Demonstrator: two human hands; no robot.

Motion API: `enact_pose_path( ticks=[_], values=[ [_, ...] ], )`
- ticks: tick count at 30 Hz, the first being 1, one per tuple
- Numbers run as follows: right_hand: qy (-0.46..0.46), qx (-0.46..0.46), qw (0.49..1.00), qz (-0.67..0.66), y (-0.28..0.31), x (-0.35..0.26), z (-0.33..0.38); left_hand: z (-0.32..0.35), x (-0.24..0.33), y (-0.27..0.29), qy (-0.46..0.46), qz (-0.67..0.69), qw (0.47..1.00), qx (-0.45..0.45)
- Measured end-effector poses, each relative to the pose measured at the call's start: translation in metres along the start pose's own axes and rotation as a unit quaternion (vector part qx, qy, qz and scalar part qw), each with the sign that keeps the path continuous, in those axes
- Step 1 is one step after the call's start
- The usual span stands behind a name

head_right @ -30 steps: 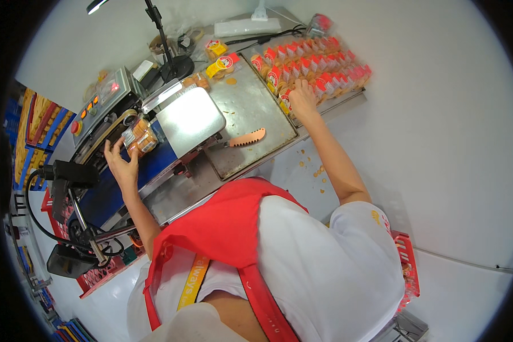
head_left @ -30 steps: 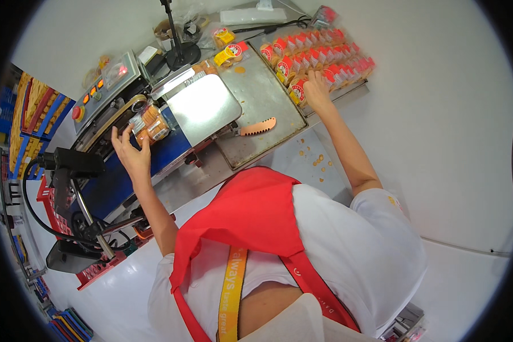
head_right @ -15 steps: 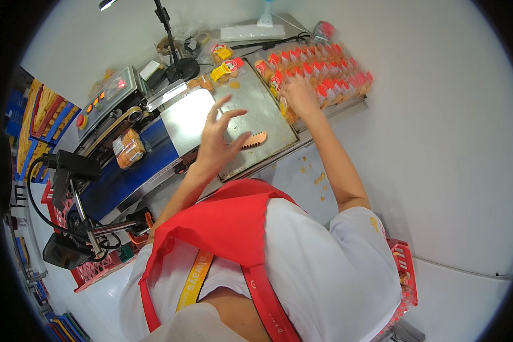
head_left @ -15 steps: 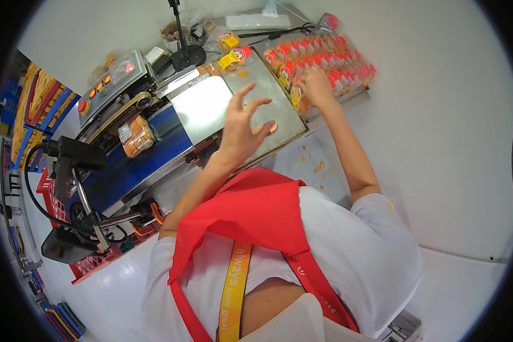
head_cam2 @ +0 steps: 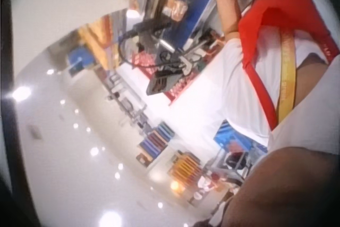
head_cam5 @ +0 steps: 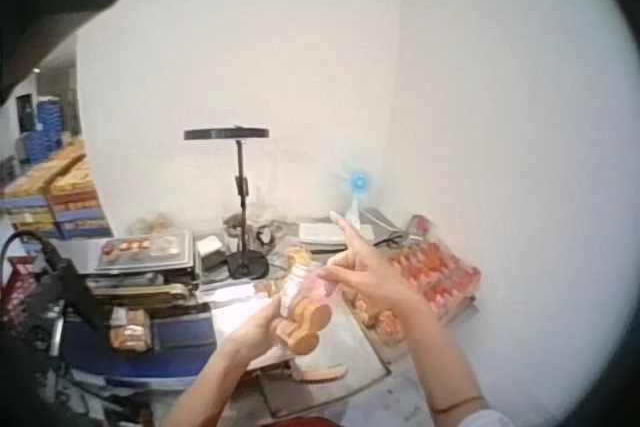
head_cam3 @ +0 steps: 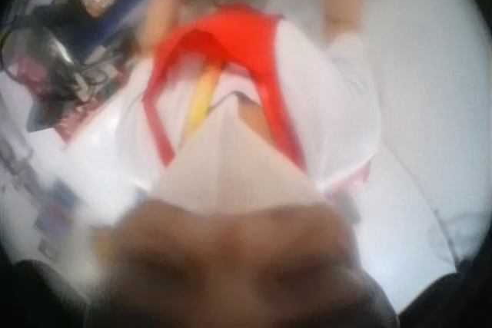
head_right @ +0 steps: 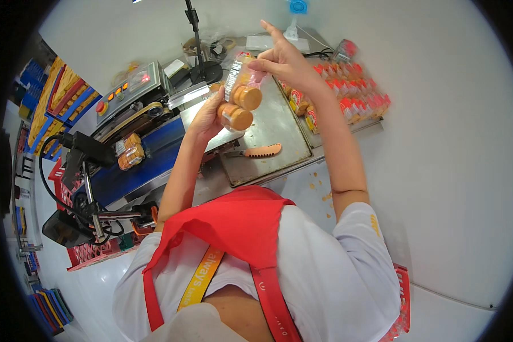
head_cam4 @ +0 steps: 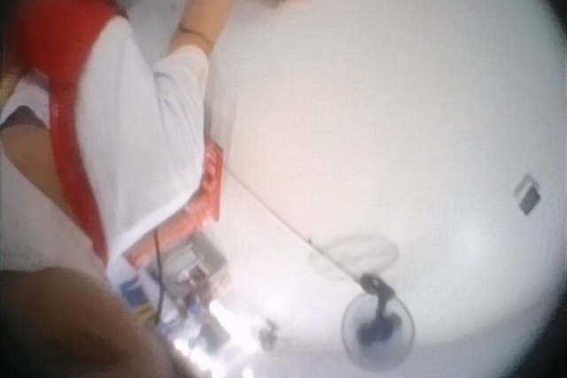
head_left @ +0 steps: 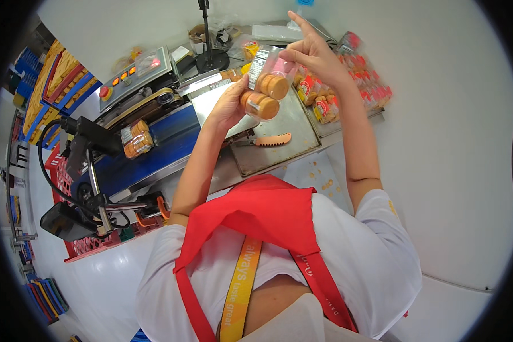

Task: The person repeatedly picks up small bread rolls, places them into clear plastic bags, and seals the bags using a heat-sealing machine. The sealed packages are then placed on a nearby tray. The process is repeated continuously for multiple rolls.

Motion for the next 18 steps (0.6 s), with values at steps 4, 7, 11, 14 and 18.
enact_pose_path(
  ticks=[4, 7, 11, 14, 18],
  values=[
    [0.013, 0.083, 0.989, -0.118, -0.038, 0.022, -0.015, 0.006, 0.005, 0.012, -0.021, 0.048, 0.999, -0.014],
    [0.03, 0.073, 0.992, -0.099, -0.08, 0.033, -0.005, 0.016, 0.019, 0.019, -0.198, -0.06, 0.978, 0.021],
    [0.02, 0.053, 0.976, -0.211, -0.119, 0.081, -0.014, 0.032, 0.031, 0.034, -0.26, -0.178, 0.948, 0.047],
    [0.108, 0.082, 0.99, -0.03, -0.14, 0.137, -0.024, 0.03, 0.021, 0.081, -0.3, -0.345, 0.881, 0.123],
    [0.09, 0.134, 0.985, -0.059, -0.159, 0.142, -0.019, 0.043, 0.02, 0.075, -0.319, -0.51, 0.757, 0.255]
  ],
)
Point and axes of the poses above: each hand's wrist, its own z-axis away from the middle knuckle, its own y-axis out of the back of the hand, x = y × z, the point moved 1 cm from there along -z, towards the middle knuckle
